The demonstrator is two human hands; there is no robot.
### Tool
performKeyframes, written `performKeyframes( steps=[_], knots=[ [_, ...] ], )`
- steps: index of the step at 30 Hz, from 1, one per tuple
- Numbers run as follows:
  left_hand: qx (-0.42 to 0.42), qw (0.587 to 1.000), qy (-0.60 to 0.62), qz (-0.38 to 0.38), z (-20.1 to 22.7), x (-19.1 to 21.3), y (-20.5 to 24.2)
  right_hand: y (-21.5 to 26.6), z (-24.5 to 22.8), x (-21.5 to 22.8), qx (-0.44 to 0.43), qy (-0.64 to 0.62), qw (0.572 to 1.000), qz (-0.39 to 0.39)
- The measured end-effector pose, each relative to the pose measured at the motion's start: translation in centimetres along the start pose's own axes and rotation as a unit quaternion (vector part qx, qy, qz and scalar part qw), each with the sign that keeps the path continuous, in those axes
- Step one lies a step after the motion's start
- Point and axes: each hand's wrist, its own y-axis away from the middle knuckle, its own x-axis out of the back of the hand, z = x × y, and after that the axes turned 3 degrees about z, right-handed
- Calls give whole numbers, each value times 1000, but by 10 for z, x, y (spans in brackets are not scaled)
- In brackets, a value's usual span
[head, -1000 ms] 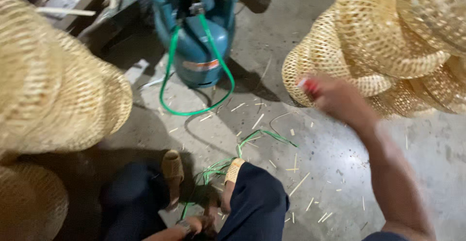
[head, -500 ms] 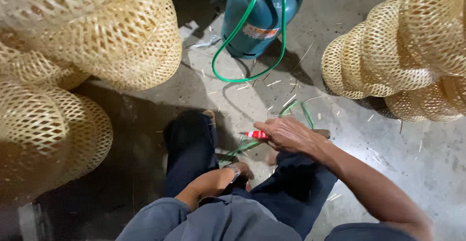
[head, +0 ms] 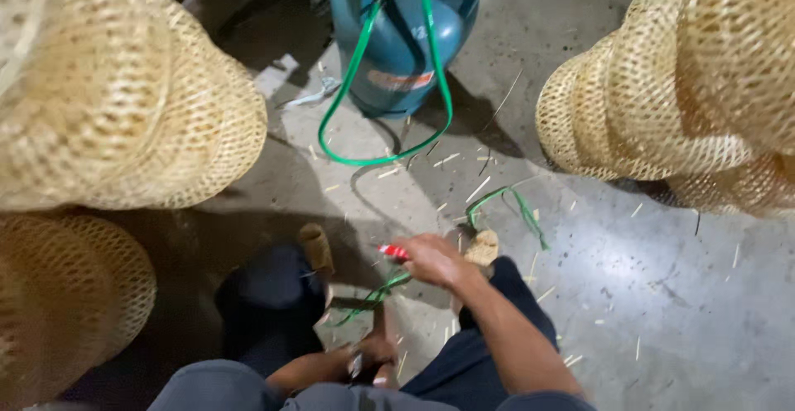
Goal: The person sits on the floor and uses a red-handled tool to trim and shape the edges of woven bamboo baskets. They repeatedly tap the basket rim with the tool to smooth the weave and remove excess material, then place the finished basket into a stack.
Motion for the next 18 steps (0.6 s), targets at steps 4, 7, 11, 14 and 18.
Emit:
performKeyframes(
  steps=[4, 7, 11, 14, 18],
  knots=[
    [-39, 993, -111, -6, 11, 13, -20, -12, 15, 10, -6, 2, 999, 40],
    [-164, 965, -204, -1, 37, 13, -41, -14, 33, 23, -40, 6, 999, 14],
    [-267, 936, -227, 37, 75, 11, -56, -25, 49, 30, -30, 15, 999, 9],
    [-309, 927, -191, 88, 95, 7, -69, -33, 57, 27, 4, 1, 1000, -13],
    [-36, 991, -49, 123, 110, -15, -90, -47, 72, 18, 15, 61, 997, -49]
  ],
)
